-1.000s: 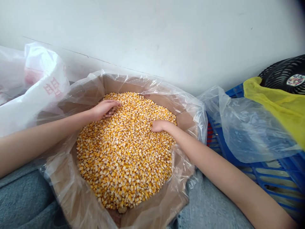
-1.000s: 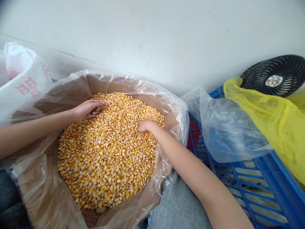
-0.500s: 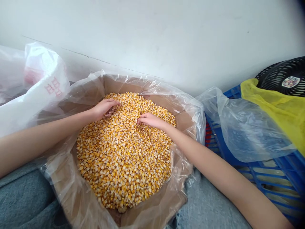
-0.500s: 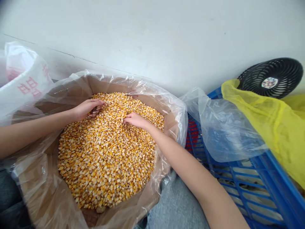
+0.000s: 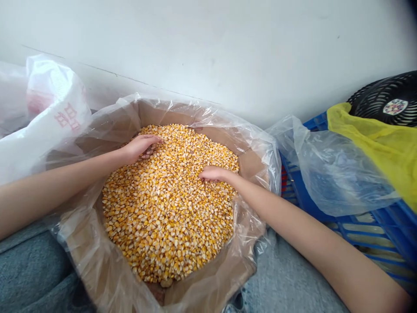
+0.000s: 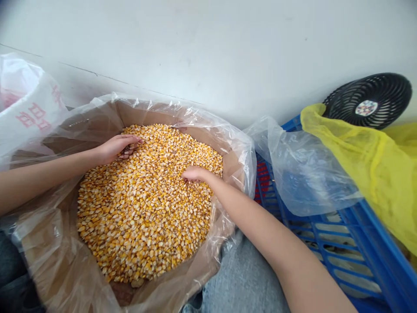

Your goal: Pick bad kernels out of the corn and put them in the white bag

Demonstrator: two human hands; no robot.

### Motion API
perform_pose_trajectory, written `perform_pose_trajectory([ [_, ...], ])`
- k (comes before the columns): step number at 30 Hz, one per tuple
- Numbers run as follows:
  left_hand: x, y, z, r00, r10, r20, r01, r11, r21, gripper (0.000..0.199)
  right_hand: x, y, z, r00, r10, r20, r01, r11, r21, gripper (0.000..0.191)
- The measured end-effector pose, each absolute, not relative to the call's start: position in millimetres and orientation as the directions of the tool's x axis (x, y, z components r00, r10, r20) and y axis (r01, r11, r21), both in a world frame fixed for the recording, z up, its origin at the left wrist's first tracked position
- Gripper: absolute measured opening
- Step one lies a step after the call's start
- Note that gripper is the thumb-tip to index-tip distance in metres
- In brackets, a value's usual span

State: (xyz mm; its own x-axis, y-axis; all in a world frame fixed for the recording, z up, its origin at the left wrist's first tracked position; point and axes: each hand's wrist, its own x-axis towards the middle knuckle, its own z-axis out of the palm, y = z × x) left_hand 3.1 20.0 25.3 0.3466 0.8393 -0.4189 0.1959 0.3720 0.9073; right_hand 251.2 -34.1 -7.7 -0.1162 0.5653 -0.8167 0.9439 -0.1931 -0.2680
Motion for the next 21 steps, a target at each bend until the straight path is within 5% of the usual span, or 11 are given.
perform_pose_trajectory([
  [5,2,20,28,0.358,0.846,-0.396,0.167,0.359,0.918,0.018,227,-42,-4,-0.332,0.669,-0.665,0.753,-0.237,-0.614,0.015],
  [13,1,23,28,0.334,0.860,-0.386,0.120,0.367,0.922,0.014,218,-32,30,-0.571,0.512,-0.642,0.709,-0.086,-0.700,0.016],
  [17,2,22,30,0.330,0.858,-0.393,0.120,0.375,0.919,0.013,245,-16,36,-0.340,0.830,-0.442,0.914,0.181,-0.364,0.024],
  [21,3,21,31,0.328,0.854,-0.404,0.132,0.382,0.915,0.012,259,-12,32,-0.196,0.754,-0.626,0.977,0.206,-0.058,0.029],
])
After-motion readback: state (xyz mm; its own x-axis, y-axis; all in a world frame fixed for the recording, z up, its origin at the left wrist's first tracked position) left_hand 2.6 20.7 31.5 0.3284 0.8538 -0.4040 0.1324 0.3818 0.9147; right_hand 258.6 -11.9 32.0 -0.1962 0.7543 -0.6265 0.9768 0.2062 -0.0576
